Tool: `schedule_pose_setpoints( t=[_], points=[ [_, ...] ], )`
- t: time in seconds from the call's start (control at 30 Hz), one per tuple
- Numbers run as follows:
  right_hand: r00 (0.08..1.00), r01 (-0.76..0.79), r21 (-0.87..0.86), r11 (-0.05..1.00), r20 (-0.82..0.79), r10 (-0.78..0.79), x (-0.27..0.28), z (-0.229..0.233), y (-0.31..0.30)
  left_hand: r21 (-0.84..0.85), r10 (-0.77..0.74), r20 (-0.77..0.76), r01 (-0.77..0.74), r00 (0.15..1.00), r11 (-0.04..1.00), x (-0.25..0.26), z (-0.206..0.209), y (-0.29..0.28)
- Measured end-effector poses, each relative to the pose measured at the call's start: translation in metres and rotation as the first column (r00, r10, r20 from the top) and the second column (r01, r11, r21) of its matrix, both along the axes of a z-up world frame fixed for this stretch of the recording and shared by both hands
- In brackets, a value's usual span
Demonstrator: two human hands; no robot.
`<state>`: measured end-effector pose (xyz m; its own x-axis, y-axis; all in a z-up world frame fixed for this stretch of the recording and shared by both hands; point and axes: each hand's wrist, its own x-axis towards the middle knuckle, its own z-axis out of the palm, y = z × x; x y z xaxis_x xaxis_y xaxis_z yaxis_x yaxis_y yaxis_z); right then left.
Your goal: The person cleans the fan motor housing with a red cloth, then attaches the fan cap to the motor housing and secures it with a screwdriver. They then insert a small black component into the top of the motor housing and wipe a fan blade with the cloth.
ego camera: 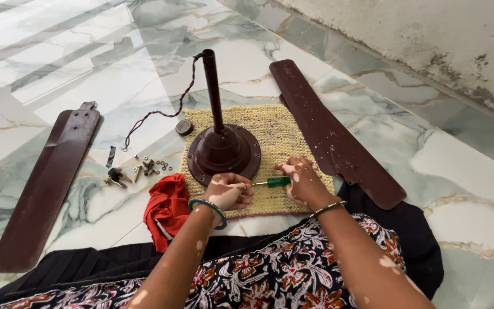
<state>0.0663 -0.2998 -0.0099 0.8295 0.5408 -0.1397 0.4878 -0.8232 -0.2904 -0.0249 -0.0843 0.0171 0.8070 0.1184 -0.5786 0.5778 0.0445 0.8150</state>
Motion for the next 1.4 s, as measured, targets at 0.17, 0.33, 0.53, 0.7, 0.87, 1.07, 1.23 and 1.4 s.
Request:
schedule_pose_setpoints(
  t=[0.17, 0.33, 0.53, 0.7, 0.87, 1.07, 1.23, 1.4],
  points=[
    [0.999, -0.019, 0.103, 0.994, -0.044, 0.024, -0.002, 0.005, -0.006, 0.033, 0.007, 0.015, -0.008, 1.0, 0.999, 0.001, -0.005, -0.004],
    [0.997, -0.055, 0.056, 0.997, -0.054, 0.058, -0.004, 0.004, 0.0, 0.01, 0.028, 0.055, -0.029, 0.998, 1.0, 0.006, -0.017, -0.007],
    [0.995, -0.086, 0.04, 0.996, -0.046, 0.087, -0.011, 0.011, 0.008, 0.008, 0.049, 0.102, -0.05, 0.994, 0.999, 0.013, -0.011, -0.015],
    [0.993, -0.047, -0.006, 0.999, -0.106, 0.046, -0.013, 0.013, 0.007, 0.019, 0.052, 0.071, -0.054, 0.996, 0.998, 0.004, 0.001, -0.011],
    [0.934, 0.28, 0.252, 0.926, -0.294, -0.203, 0.001, 0.012, -0.015, -0.031, 0.092, 0.068, -0.09, 0.993, 0.995, -0.012, 0.004, 0.023],
    [0.928, 0.372, 0.676, 0.636, -0.29, -0.234, 0.008, 0.038, -0.026, -0.014, 0.24, 0.145, -0.241, 0.96, 0.97, -0.027, 0.009, 0.064],
    [0.759, 0.641, 0.672, 0.37, -0.625, -0.182, 0.0, 0.06, 0.01, 0.101, 0.411, 0.213, -0.438, 0.887, 0.893, -0.026, 0.023, 0.07],
    [0.69, 0.7, 0.687, 0.196, -0.721, 0.063, -0.001, 0.058, 0.039, 0.304, 0.36, 0.248, -0.425, 0.899, 0.852, -0.022, 0.037, 0.058]
  ],
)
